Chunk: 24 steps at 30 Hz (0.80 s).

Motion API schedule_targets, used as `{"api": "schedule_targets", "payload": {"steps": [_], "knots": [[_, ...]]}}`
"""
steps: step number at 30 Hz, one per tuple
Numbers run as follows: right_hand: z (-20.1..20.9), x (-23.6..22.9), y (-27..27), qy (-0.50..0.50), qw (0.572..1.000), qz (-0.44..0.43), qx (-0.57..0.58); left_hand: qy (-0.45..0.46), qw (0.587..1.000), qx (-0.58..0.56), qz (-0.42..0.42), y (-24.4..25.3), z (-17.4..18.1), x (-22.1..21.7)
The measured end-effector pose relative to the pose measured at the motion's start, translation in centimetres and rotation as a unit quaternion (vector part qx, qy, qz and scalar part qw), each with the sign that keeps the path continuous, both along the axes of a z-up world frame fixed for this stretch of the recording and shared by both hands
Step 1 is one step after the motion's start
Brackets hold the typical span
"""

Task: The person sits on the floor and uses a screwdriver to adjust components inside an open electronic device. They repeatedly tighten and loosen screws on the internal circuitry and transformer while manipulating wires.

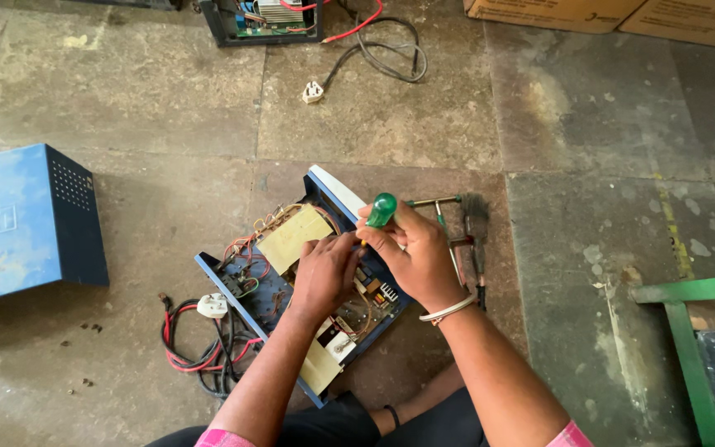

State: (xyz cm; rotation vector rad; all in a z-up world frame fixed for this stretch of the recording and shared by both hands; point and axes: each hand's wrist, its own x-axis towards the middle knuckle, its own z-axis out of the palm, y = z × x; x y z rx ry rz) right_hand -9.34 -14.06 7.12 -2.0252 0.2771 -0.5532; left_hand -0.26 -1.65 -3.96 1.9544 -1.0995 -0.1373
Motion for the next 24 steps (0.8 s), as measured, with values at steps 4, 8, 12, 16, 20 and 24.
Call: {"api": "schedule_targets", "payload": {"steps": [4, 8, 12, 16, 20, 24], "knots": [[1.6, 0.7, 0.8, -0.061, 0.997, -0.013, -0.041, -0.009, 1.000, 0.027, 0.011, -0.3, 0.5, -0.5], [3.8, 0.9, 2.3, -0.141, 0.989, 0.002, 0.038, -0.044, 0.999, 0.016, 0.011, -0.1, 0.0, -0.8], [2.9, 2.8, 3.8, -0.126, 0.989, -0.046, 0.063, -0.029, 0.999, -0.010, 0.025, 0.4, -0.2, -0.5], [0.8, 4.0, 4.2, -0.192, 0.974, -0.102, 0.065, -0.018, 0.999, -0.016, 0.025, 0.5, -0.4, -0.4], [-0.4, 3.7, 2.6, -0.187, 0.960, -0.027, 0.207, -0.001, 1.000, 0.001, 0.014, 0.6, -0.6, -0.4], [1.6, 2.8, -0.2, -0.104, 0.959, 0.098, 0.244, 0.010, 0.999, -0.047, 0.013, 1.0, 0.2, -0.5]]}}
